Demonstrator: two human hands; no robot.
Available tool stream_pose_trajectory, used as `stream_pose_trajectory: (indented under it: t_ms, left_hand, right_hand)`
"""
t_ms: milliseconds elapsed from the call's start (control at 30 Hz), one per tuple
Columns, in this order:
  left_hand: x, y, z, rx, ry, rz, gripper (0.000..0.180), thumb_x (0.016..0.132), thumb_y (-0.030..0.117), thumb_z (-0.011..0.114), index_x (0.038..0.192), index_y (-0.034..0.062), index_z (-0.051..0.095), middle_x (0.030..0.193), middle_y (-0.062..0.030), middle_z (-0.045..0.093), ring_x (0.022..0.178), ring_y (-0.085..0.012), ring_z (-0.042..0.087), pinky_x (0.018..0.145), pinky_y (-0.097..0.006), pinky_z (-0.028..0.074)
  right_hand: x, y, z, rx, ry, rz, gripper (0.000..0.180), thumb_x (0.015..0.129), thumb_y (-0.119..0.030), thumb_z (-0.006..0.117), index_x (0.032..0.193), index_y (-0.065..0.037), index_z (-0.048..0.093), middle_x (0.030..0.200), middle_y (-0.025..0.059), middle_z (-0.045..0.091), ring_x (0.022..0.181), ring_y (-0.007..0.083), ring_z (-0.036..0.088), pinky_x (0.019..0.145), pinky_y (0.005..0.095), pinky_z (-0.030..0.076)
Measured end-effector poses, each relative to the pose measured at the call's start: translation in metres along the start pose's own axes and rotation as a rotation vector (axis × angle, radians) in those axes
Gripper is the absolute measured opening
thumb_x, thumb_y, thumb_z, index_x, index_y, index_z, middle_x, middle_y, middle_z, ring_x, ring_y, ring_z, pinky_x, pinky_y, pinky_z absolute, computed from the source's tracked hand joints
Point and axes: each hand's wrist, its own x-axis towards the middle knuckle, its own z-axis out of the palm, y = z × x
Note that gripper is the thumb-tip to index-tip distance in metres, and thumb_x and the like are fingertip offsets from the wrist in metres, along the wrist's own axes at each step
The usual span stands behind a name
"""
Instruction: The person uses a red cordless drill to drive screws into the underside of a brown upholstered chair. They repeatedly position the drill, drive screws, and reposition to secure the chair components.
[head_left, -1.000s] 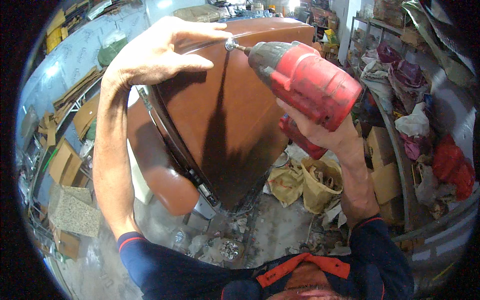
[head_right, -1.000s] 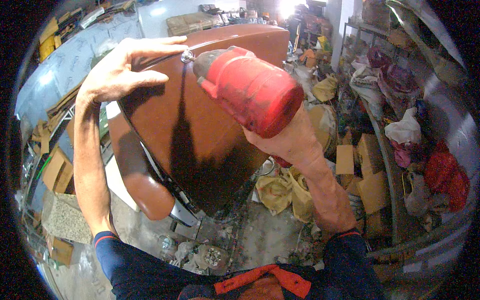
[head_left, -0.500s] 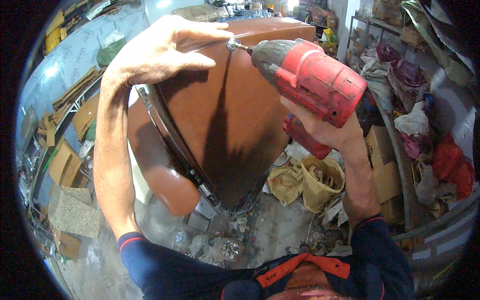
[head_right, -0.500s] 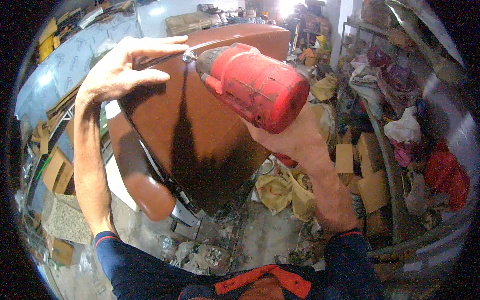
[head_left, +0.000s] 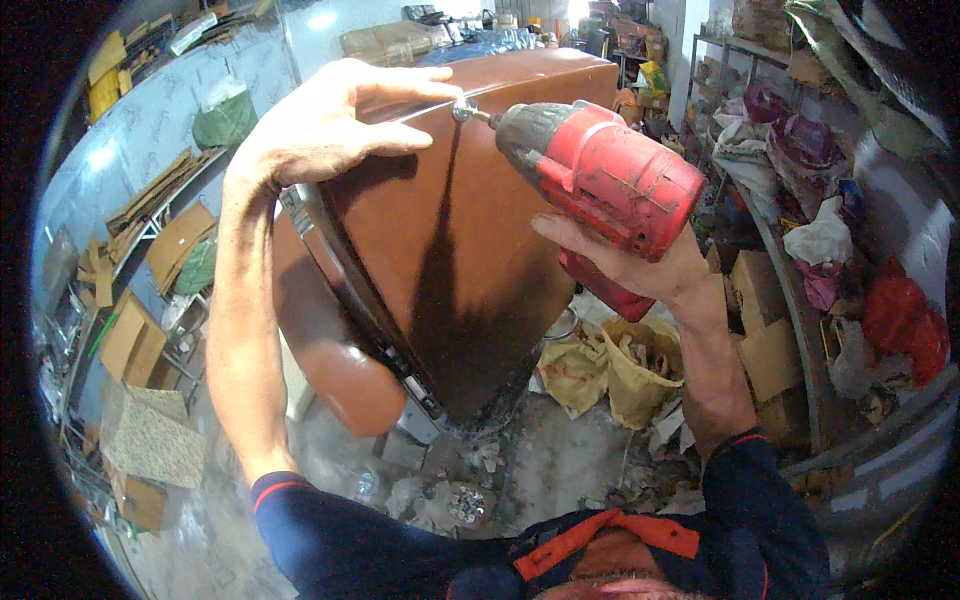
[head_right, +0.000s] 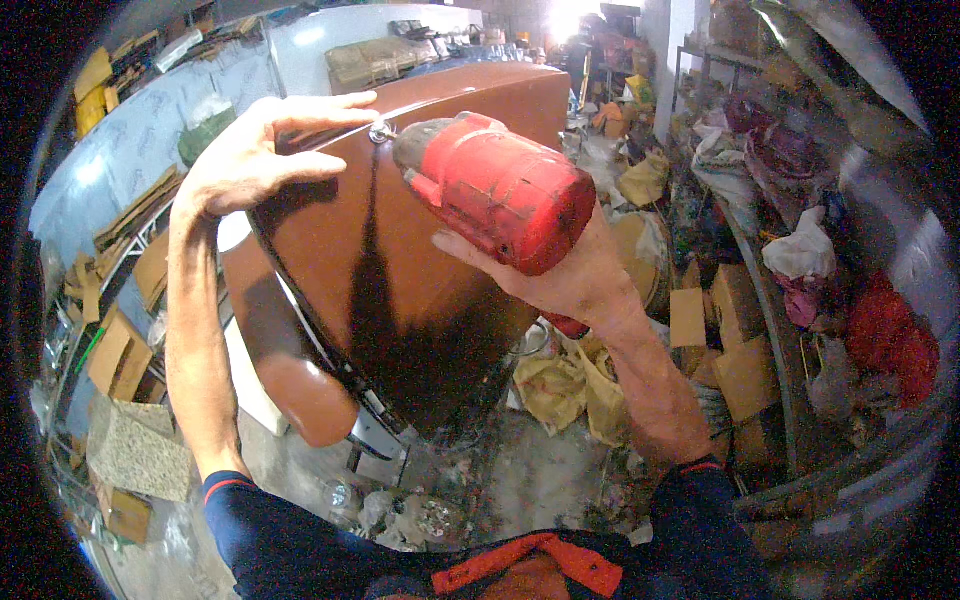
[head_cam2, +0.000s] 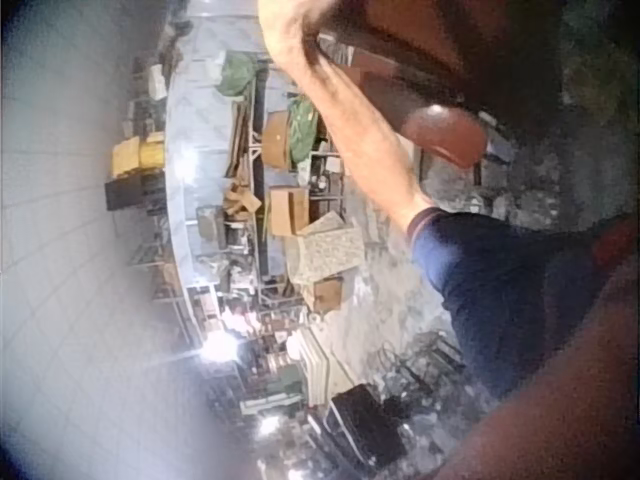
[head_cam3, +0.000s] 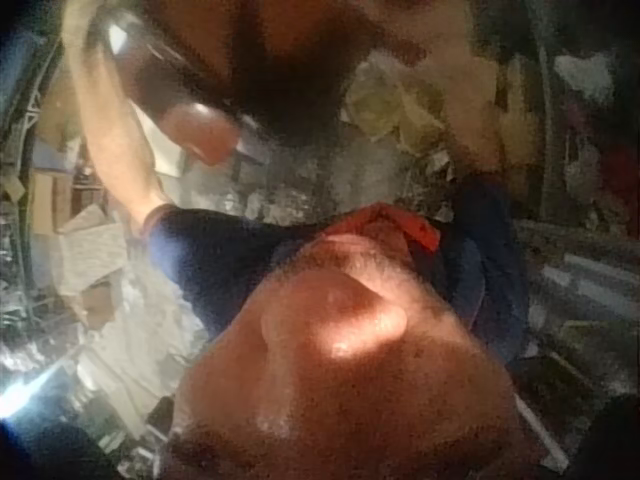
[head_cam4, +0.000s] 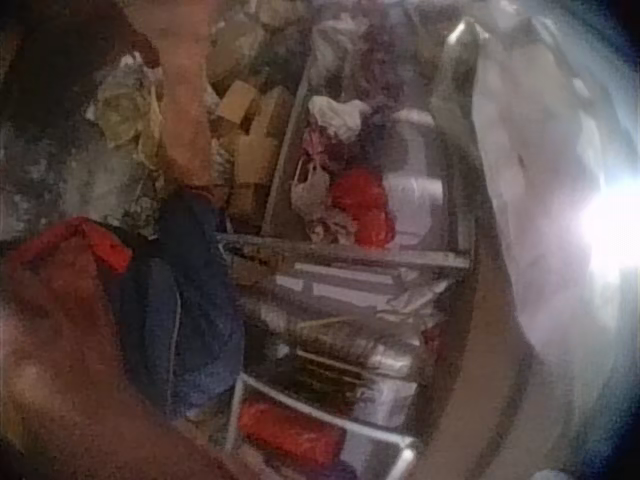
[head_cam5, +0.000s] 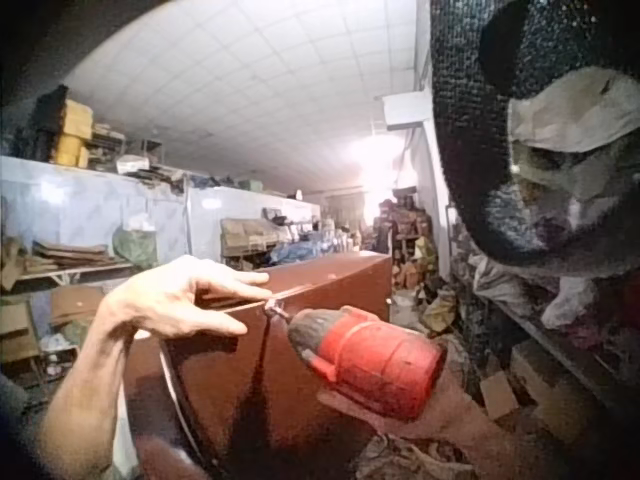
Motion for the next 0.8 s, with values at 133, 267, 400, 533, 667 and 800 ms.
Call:
stream_pose_trajectory:
  t_ms: [133, 267, 400, 533, 667, 800]
  left_hand:
    - [0.002, 0.005, 0.0, -0.058, 0.016, -0.069, 0.045, 0.087, 0.019, 0.071, 0.131, 0.0091, 0.066, 0.147, -0.0166, 0.053, 0.131, -0.0266, 0.054, 0.111, -0.038, 0.041]
    - [0.003, 0.007, -0.001, -0.145, -0.031, -0.136, 0.044, 0.089, 0.014, 0.069, 0.132, 0.008, 0.065, 0.15, -0.0142, 0.049, 0.134, -0.0244, 0.05, 0.113, -0.037, 0.038]
    - [0.006, 0.007, -0.004, -0.149, -0.042, -0.146, 0.045, 0.087, 0.011, 0.068, 0.131, 0.0085, 0.066, 0.149, -0.0141, 0.051, 0.135, -0.0245, 0.048, 0.113, -0.039, 0.038]
    - [0.007, 0.006, -0.005, -0.096, -0.027, -0.123, 0.045, 0.085, 0.01, 0.068, 0.13, 0.0091, 0.067, 0.147, -0.0151, 0.053, 0.135, -0.0249, 0.049, 0.113, -0.039, 0.038]
    - [0.008, 0.007, -0.005, -0.108, -0.021, -0.13, 0.045, 0.085, 0.008, 0.068, 0.129, 0.0079, 0.067, 0.148, -0.0171, 0.052, 0.135, -0.025, 0.049, 0.113, -0.039, 0.038]
    - [0.008, 0.007, -0.002, -0.178, -0.004, -0.145, 0.045, 0.084, 0.002, 0.068, 0.128, 0.0051, 0.067, 0.146, -0.0198, 0.052, 0.136, -0.0243, 0.048, 0.114, -0.037, 0.038]
  right_hand:
    - [0.002, -0.005, 0.01, 0.09, 0.13, 0.021, 0.044, 0.08, -0.026, 0.085, 0.114, -0.006, 0.065, 0.105, 0.007, 0.072, 0.095, 0.0227, 0.07, 0.085, 0.0353, 0.056]
    - [-0.006, -0.003, 0.016, 0.147, 0.161, 0.079, 0.035, 0.083, -0.019, 0.082, 0.112, -0.006, 0.066, 0.107, 0.0059, 0.072, 0.095, 0.017, 0.069, 0.082, 0.0341, 0.056]
    - [-0.007, -0.004, 0.016, 0.095, 0.141, 0.13, 0.029, 0.086, -0.017, 0.079, 0.109, -0.006, 0.067, 0.101, 0.0044, 0.072, 0.092, 0.0143, 0.068, 0.079, 0.0331, 0.056]
    - [-0.006, -0.008, 0.014, 0.111, 0.146, 0.199, 0.024, 0.085, -0.016, 0.079, 0.104, -0.007, 0.066, 0.091, 0.0015, 0.07, 0.081, 0.0125, 0.066, 0.072, 0.032, 0.055]
    - [-0.006, -0.01, 0.015, 0.149, 0.154, 0.212, 0.02, 0.086, -0.016, 0.078, 0.099, -0.009, 0.065, 0.085, -0.0002, 0.068, 0.075, 0.0103, 0.063, 0.066, 0.0316, 0.053]
    - [-0.007, -0.011, 0.016, 0.125, 0.168, 0.202, 0.019, 0.086, -0.016, 0.078, 0.097, -0.008, 0.065, 0.084, -0.0009, 0.067, 0.074, 0.0088, 0.062, 0.065, 0.0309, 0.053]
